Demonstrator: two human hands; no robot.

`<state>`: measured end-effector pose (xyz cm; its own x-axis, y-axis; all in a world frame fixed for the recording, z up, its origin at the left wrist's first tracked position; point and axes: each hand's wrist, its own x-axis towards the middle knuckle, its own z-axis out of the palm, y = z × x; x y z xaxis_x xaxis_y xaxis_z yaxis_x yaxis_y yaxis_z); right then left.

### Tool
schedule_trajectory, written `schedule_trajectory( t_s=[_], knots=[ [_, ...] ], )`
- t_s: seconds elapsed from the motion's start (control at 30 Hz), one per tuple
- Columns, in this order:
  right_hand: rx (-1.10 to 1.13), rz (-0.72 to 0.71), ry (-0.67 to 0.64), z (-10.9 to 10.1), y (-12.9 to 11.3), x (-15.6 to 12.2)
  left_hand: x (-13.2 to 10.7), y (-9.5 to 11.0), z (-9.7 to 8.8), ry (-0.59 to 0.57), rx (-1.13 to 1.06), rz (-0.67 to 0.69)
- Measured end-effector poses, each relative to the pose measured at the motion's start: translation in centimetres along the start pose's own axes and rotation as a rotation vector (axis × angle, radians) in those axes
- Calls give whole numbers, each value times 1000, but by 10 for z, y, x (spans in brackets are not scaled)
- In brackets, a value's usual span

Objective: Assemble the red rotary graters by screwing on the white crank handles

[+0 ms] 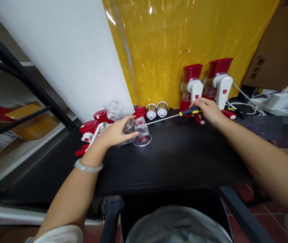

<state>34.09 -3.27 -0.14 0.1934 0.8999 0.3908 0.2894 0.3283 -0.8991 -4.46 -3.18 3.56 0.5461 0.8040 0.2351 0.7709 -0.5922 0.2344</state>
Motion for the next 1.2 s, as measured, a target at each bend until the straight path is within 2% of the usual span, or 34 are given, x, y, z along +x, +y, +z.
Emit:
schedule_trajectory(
  t_s=[0.17,0.77,1.07,1.2],
  knots=[
    [-12,37,-22,0,-1,-2,-1,-1,-2,-7,10,-2],
    [18,12,-27,0,0,-2,1,-2,-1,15,1,40],
    [170,-83,0,1,2,2,1,-4,0,19,-6,48],
    [263,-77,-39,1,-3,-2,1,-2,1,19,-6,45]
  ],
)
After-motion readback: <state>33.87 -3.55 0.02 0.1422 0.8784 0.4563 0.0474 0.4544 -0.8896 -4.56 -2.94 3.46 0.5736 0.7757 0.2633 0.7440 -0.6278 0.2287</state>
